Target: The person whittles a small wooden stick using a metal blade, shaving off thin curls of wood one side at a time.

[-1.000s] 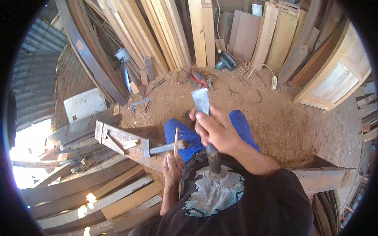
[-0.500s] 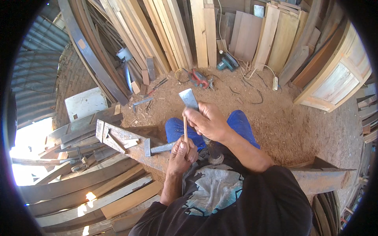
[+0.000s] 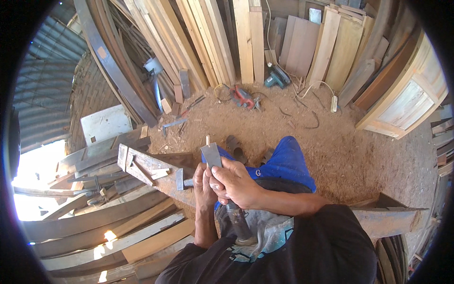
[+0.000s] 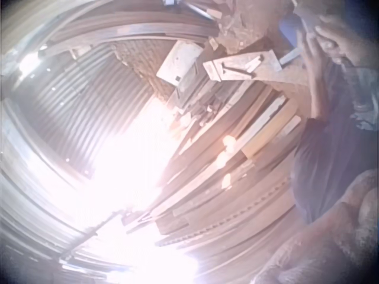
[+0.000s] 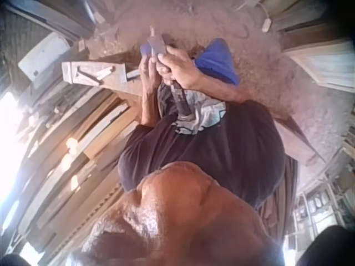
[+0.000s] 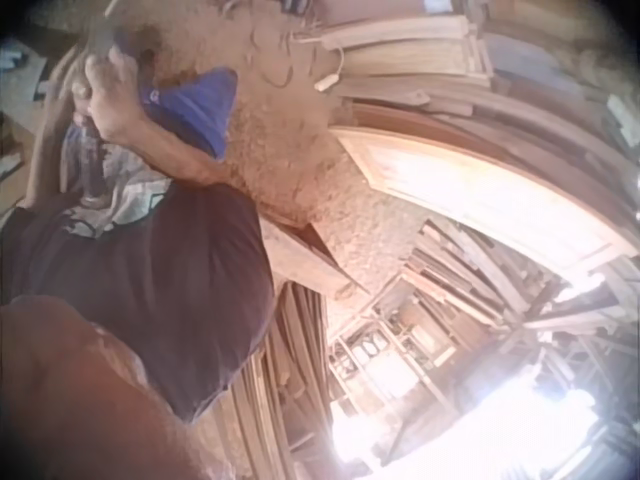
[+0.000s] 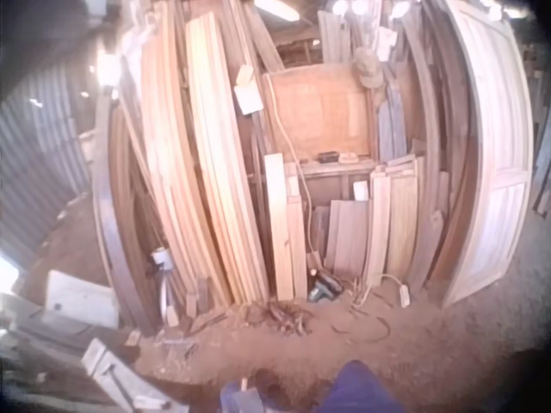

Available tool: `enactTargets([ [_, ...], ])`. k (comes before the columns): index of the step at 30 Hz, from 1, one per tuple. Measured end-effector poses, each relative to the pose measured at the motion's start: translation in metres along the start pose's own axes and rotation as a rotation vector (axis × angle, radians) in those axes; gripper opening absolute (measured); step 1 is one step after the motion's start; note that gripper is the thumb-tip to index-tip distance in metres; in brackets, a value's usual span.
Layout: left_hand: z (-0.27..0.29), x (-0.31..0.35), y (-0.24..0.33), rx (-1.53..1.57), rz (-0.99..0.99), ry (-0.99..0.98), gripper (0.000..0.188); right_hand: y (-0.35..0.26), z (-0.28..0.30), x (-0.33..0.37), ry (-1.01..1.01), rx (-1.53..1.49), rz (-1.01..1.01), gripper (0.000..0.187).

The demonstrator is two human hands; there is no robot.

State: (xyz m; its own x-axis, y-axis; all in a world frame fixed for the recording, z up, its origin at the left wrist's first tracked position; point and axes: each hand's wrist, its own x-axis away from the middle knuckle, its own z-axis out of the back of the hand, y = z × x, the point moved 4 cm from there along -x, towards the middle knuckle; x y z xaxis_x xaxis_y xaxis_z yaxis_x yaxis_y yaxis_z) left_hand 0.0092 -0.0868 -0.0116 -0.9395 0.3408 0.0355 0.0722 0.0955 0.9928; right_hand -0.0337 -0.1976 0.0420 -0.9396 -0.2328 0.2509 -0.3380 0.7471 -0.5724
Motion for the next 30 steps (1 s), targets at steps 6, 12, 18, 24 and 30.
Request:
enactTargets([
  [6, 0.004, 0.049, -0.013, -0.196, -0.066, -0.255, 0.026, -0.049, 0.008, 0.042, 0.137, -0.033, 0.345, 0.018],
  [12, 0.008, 0.035, -0.032, 0.434, 0.176, -0.073, 0.037, -0.069, 0.043, 0.017, 0.225, 0.247, 0.268, 0.021],
  [18, -0.017, 0.015, -0.007, 0.741, 0.457, -0.401, 0.042, -0.049, 0.043, -0.025, 0.076, 0.514, 0.207, 0.022],
  [24, -0.025, 0.015, -0.012, 0.520, 0.336, -0.343, 0.037, -0.044, 0.058, -0.027, 0.134, 0.587, 0.181, 0.022],
  [30, -0.010, -0.005, -0.021, 0.356, 0.248, -0.141, 0.029, -0.039, 0.046, -0.020, 0.221, 0.038, 0.406, 0.024],
])
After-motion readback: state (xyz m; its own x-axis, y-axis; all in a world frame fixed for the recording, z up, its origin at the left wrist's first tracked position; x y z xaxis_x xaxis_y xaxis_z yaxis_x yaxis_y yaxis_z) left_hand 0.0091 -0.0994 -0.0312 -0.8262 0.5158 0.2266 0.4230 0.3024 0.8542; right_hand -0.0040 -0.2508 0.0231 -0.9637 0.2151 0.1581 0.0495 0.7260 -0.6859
